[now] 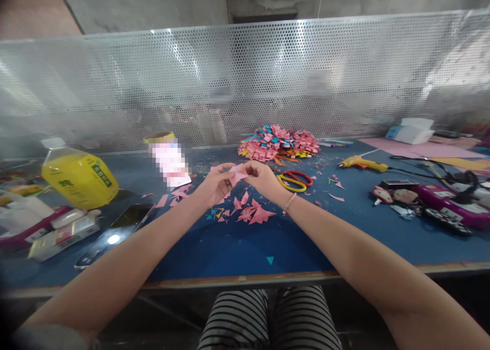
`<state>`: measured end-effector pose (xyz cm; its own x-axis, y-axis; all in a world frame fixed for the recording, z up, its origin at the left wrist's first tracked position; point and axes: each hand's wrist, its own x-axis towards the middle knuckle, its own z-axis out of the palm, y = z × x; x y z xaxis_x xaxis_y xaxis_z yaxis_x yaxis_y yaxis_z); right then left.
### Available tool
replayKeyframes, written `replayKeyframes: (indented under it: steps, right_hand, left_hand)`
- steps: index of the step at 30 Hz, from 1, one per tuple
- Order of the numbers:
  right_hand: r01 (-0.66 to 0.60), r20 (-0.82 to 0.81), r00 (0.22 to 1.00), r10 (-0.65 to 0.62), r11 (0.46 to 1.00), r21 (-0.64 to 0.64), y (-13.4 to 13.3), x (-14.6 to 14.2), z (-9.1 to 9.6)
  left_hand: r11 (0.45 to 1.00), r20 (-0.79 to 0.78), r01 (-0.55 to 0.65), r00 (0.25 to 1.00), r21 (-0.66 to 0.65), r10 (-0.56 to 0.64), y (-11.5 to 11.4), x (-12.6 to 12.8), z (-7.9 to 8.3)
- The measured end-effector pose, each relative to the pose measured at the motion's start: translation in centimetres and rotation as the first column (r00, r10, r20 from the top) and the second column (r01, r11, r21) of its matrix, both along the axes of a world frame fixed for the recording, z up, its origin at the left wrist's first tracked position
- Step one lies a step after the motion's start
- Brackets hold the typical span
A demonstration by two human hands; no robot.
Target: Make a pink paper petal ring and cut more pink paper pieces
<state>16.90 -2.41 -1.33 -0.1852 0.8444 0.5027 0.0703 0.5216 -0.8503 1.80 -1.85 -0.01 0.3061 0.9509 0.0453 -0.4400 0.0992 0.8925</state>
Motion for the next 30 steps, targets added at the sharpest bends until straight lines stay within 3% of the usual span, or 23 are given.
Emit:
replayKeyframes:
  steps: [11,18,24,30]
  right_hand:
    - [-0.067,-0.146,0.987,0.065,0.998,-0.007,0.03,0.03,-0.28]
    - [-0.068,-0.145,0.987,0.065,0.998,-0.016,-0.17,0.01,0.01]
    - [-0.023,-0.128,0.992,0.019,0.999,-0.03,0.01,-0.02,0.04]
    - [0.003,-0.068,0.998,-0.003,1.0,0.006,-0.14,-0.06,0.21]
  left_hand:
    - [0.999,-0.001,0.047,0.999,-0.019,-0.047,-0.2,-0.02,0.17]
    - [0.998,-0.02,0.058,0.998,0.017,-0.057,-0.01,-0.04,0.0]
    - [0.992,0.006,0.028,1.0,0.125,-0.029,-0.17,0.03,-0.06]
    - [0.997,0.018,0.038,0.999,0.067,-0.04,-0.09,0.06,-0.17]
